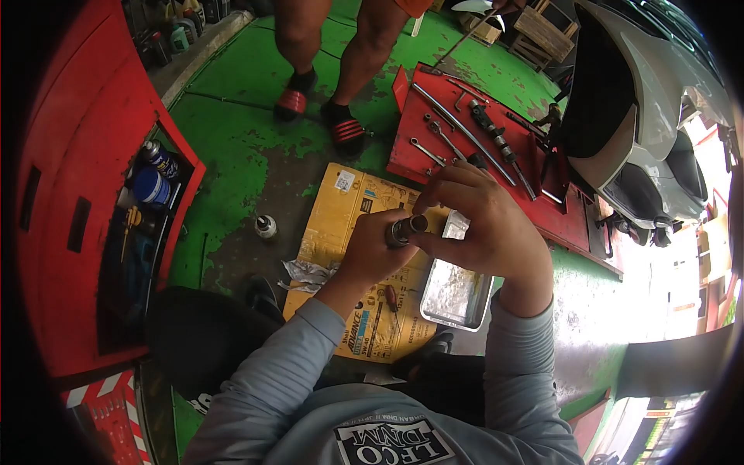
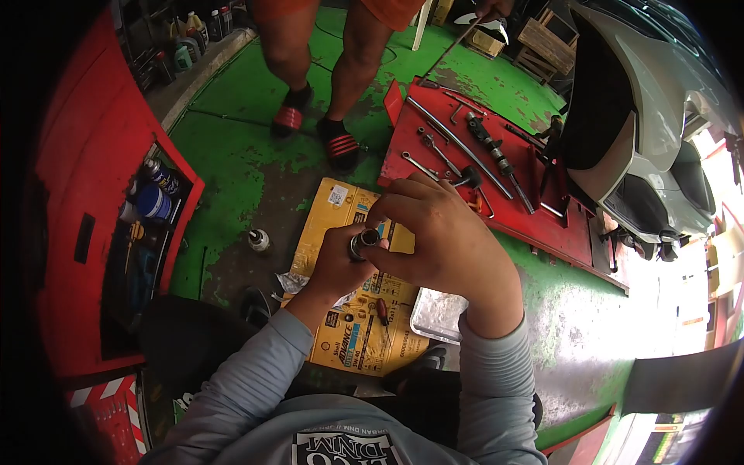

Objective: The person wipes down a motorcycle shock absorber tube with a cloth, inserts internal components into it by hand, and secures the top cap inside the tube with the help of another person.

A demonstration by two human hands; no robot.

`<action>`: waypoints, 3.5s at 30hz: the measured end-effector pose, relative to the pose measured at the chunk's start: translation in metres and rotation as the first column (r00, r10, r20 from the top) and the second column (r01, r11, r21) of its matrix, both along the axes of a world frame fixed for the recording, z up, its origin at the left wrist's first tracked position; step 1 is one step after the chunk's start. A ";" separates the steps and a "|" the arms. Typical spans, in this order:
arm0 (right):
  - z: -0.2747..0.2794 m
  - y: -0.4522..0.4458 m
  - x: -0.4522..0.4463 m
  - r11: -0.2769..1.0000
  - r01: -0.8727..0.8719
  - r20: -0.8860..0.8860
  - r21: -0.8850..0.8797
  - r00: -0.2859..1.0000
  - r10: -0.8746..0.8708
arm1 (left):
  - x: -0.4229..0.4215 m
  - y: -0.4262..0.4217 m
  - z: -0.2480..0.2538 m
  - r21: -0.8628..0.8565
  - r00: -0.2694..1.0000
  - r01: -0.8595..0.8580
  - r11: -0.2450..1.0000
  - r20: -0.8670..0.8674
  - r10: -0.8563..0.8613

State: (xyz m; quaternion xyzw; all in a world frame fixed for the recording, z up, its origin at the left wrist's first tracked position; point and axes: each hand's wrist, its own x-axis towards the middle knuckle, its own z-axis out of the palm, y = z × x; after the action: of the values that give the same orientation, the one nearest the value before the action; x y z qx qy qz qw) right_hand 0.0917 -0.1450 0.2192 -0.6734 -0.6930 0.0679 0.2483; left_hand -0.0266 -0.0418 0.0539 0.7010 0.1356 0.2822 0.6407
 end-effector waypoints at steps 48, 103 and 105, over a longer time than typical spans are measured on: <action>-0.457 -0.102 -0.097 0.880 0.292 -0.060 -0.373 0.939 -0.338 | -0.003 -0.002 0.006 -0.007 0.999 0.029 1.000 0.033 -0.028; 0.014 -0.006 -0.013 0.997 0.071 -0.170 0.011 0.983 -0.068 | 0.000 0.000 -0.004 0.040 0.996 -0.014 0.999 0.083 0.010; 0.018 -0.008 -0.012 0.997 0.070 -0.147 0.041 0.987 -0.063 | 0.001 0.000 -0.006 0.035 0.995 -0.032 0.999 0.092 0.029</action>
State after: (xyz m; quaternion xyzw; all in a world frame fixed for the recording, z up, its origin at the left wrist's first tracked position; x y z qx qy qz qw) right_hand 0.0794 -0.1534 0.2376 -0.6835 -0.6515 0.0930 0.3157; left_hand -0.0261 -0.0423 0.0475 0.6969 0.1115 0.3263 0.6288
